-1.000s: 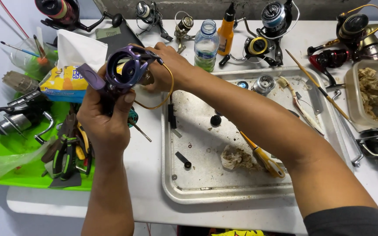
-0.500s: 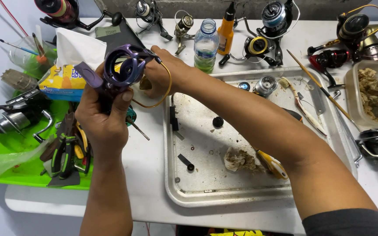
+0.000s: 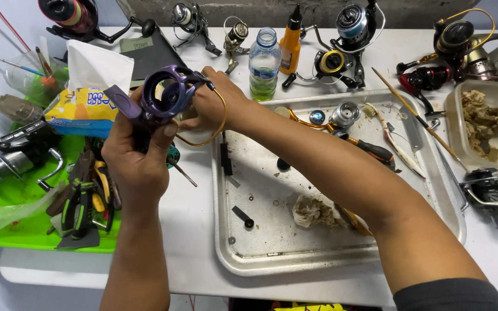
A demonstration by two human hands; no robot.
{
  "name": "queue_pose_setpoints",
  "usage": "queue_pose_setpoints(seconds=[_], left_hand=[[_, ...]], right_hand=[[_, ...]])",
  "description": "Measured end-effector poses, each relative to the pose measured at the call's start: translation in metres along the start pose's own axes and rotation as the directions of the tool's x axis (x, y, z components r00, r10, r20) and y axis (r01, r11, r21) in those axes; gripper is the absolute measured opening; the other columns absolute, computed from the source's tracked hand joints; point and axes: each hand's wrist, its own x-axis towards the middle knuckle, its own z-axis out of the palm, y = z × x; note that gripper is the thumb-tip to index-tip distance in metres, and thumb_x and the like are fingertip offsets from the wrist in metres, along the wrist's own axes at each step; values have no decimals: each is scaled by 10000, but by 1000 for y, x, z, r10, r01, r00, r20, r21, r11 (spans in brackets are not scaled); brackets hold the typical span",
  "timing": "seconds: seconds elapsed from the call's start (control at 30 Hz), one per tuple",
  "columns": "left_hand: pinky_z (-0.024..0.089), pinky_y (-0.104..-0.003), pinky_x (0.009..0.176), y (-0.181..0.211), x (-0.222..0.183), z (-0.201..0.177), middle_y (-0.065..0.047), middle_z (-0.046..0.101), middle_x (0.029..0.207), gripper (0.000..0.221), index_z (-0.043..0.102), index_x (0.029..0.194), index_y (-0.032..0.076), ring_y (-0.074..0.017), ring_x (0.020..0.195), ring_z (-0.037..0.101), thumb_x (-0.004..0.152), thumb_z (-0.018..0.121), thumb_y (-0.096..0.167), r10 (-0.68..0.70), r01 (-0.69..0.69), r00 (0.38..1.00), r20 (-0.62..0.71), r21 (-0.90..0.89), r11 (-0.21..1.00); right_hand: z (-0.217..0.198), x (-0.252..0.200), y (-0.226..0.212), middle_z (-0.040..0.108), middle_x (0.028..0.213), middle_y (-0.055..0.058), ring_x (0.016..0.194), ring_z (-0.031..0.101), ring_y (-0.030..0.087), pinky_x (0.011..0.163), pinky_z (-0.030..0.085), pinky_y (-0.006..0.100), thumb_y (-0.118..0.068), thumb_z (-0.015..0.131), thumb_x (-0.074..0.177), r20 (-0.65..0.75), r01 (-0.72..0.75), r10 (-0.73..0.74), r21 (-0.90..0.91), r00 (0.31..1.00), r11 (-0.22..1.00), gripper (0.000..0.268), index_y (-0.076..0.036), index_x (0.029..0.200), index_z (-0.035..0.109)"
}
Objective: The person disassembles a fishing reel, removes a small component, and uses a brush to apply lubricant to internal parts. They handle the reel body, a small cap, and a brush while working at a cluttered workbench.
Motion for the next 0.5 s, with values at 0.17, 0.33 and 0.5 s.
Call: queue_pose_setpoints(seconds=[0.17,0.33,0.5], left_hand=[[491,-307,1054,-6,-2,6,-82,649,1248,473,562,1397,10,-172,1147,585,998,714,212,2,-1,1000,11,-74,997],[499,-328,1104,-10,-9,18,-120,662,1293,516,547,1424,-6,-189,1203,608,974,723,174,-31,36,999,42,-143,989],[581,-318,847,-29,-18,35,-128,703,929,530,631,1309,-57,-149,854,667,850,823,125,-9,35,997,80,-329,944]], right_hand=[[-30,-38,1,562,1365,124,1131,497,351,878,463,516,-626,768,862,-258,93,-88,4,962,996,513,-172,1097,725],[-80,-94,17,655,1273,154,1104,564,333,864,498,481,-482,777,902,-257,52,-68,-69,964,996,596,-58,1297,635],[-128,-168,41,723,953,132,835,707,337,700,547,402,-252,765,922,-278,-60,66,30,958,998,260,-75,1100,700]])
